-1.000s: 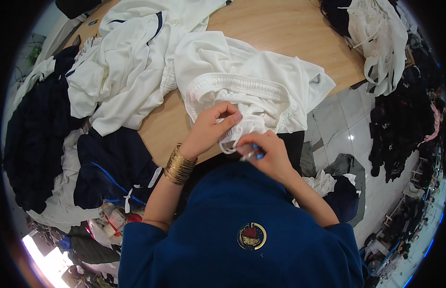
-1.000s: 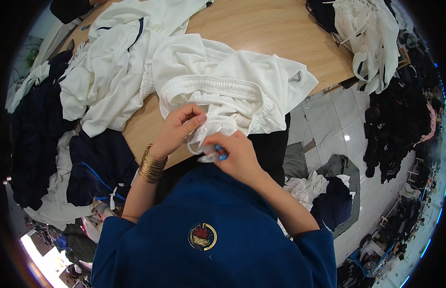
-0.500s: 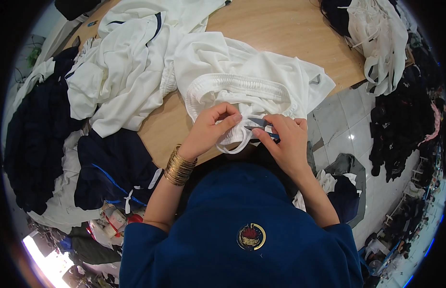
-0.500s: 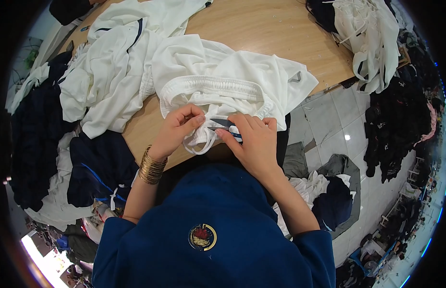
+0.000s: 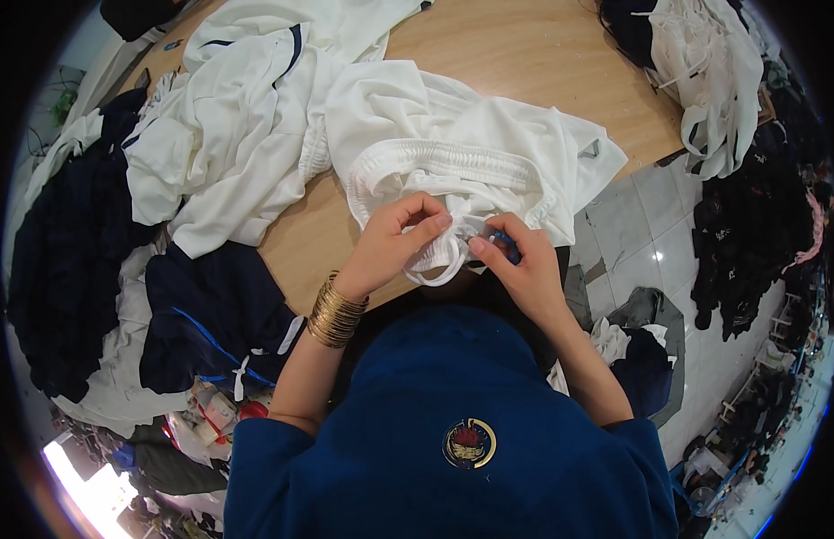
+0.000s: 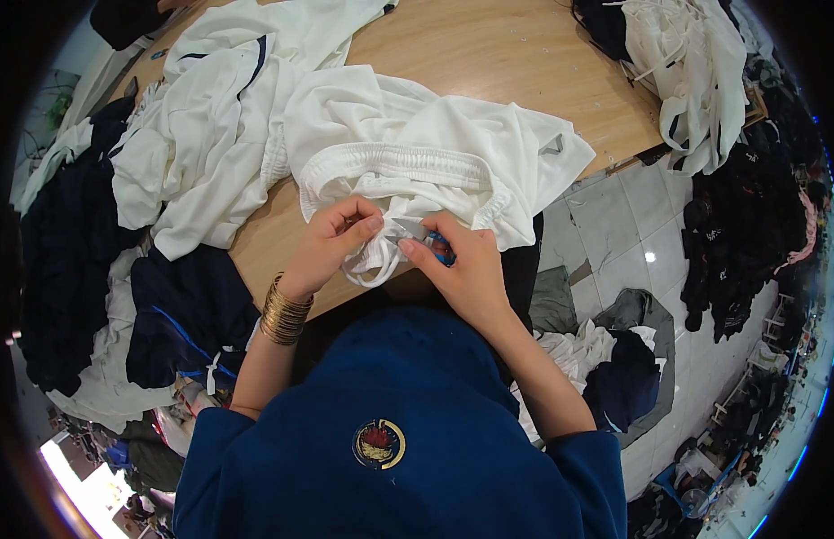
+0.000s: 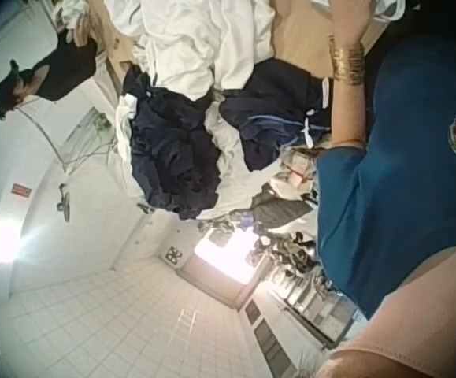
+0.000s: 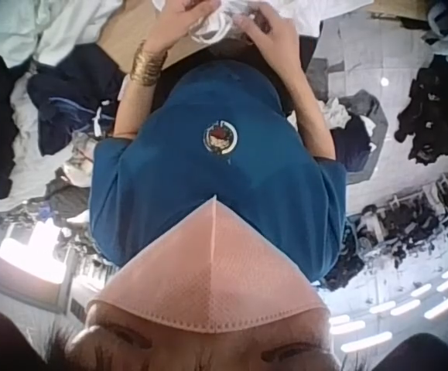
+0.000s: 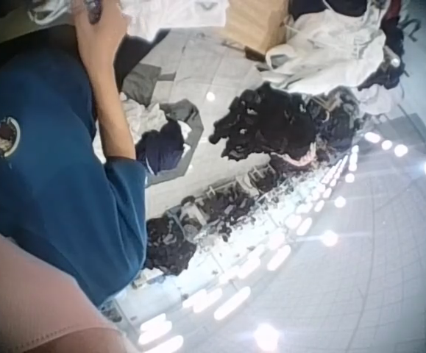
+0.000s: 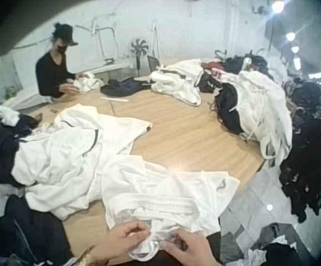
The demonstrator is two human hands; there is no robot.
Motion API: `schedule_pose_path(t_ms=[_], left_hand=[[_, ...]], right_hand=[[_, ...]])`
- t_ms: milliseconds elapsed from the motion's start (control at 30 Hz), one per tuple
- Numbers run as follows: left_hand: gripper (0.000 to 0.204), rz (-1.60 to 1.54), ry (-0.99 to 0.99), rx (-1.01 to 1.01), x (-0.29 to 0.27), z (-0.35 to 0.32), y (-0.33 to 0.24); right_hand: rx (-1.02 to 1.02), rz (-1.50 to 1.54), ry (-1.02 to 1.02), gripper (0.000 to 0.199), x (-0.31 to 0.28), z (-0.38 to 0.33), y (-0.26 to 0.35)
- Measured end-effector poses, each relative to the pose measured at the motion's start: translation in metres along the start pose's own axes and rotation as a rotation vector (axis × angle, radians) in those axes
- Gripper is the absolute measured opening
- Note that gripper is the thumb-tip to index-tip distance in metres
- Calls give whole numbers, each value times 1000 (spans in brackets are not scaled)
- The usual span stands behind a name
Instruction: Trimming loose threads from the waistband and seams of white shorts using a pair of thread snips.
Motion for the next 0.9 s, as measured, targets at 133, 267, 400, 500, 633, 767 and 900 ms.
schedule_pose_path(t_ms=[133, 267, 400, 500, 633, 767, 900], left_hand=[[12, 95, -15, 54, 0, -2, -1], [15, 630, -284, 372, 1, -9, -19], [25, 743, -310, 350, 21, -27, -22], [41, 928, -146, 284, 40, -32, 3], [41, 929, -229, 309, 24, -41, 27], [41, 960, -246, 336, 10, -50, 30], [39, 998, -228, 389, -1, -57, 33]], right_hand=[[146, 528, 73, 29, 13, 0, -15], [150, 317, 60, 29, 10, 1, -15], [183, 335, -1, 30, 11, 3, -31], [163, 329, -15, 30, 13, 4, -31], [152, 200, 24, 27, 9, 3, -24], [91, 78, 99, 25, 29, 6, -28], [-30, -80, 227, 25, 62, 0, -31]])
Point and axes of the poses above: each hand's wrist, its own z-axis towards the middle knuckle, its own x-axis out of the palm, y = z × x, the point moved 5 cm from there along z, towards the middle knuckle, and after that the axes turned 5 degrees about x, right-handed, at the moved point
